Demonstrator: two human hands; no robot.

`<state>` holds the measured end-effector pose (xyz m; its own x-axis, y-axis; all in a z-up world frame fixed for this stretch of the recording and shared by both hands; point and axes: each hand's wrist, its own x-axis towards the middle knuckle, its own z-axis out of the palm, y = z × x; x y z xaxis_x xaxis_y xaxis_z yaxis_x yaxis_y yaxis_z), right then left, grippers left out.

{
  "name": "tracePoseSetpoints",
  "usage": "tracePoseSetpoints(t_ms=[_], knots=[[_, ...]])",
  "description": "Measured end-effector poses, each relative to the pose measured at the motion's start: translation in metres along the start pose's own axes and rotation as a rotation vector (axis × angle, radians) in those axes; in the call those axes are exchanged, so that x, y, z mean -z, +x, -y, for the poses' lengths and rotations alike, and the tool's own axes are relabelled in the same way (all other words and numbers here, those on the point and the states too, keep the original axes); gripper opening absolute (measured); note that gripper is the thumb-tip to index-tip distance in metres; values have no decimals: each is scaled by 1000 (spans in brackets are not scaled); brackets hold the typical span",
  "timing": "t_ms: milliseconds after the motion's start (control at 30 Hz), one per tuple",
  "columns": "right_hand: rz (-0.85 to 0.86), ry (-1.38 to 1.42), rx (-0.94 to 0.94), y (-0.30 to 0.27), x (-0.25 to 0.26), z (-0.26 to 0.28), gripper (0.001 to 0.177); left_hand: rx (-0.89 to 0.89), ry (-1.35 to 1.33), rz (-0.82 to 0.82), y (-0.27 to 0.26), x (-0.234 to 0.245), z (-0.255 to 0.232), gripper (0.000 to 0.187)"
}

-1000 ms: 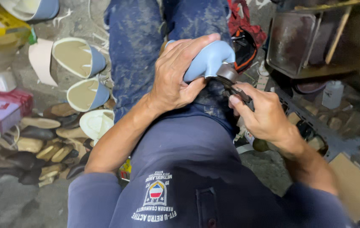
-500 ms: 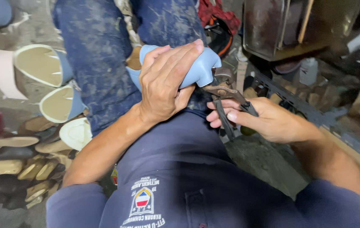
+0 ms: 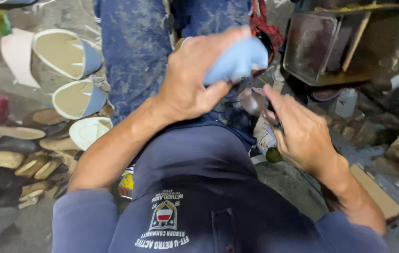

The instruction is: The person holds a light blue slip-on shoe on their lap and uses pliers to grip and pull at the shoe's sole edge. They then use a hammer to tap the sole area repeatedly, alternating between the two tools to work on the shoe's construction.

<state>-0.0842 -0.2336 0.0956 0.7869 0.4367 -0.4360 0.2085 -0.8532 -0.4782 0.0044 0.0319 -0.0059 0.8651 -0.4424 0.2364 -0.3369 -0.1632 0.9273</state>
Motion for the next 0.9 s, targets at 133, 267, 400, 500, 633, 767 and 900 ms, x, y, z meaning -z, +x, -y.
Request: tracePoseSetpoints(t_ms=[133, 267, 400, 500, 633, 767, 900], knots=[[221, 331, -313, -4, -5, 14, 37, 211, -153, -51, 13, 19, -11, 58], [189, 329, -282, 2, -8, 9, 35, 244, -114, 23, 10, -3, 19, 57], [135, 358, -162, 23, 12, 18, 37, 241, -95, 37, 3, -8, 11, 61], [234, 507, -165, 44, 27, 14, 42, 174, 0, 60, 4, -15, 11, 62], [390, 818, -168, 47, 25, 4, 50, 173, 62, 77, -1, -18, 2, 61], [490, 1122, -378, 46, 30, 4, 51, 121, 59, 68, -3, -21, 0, 58], [529, 1004, -136, 47, 37, -9, 54, 59, 73, 84, -2, -22, -3, 56]])
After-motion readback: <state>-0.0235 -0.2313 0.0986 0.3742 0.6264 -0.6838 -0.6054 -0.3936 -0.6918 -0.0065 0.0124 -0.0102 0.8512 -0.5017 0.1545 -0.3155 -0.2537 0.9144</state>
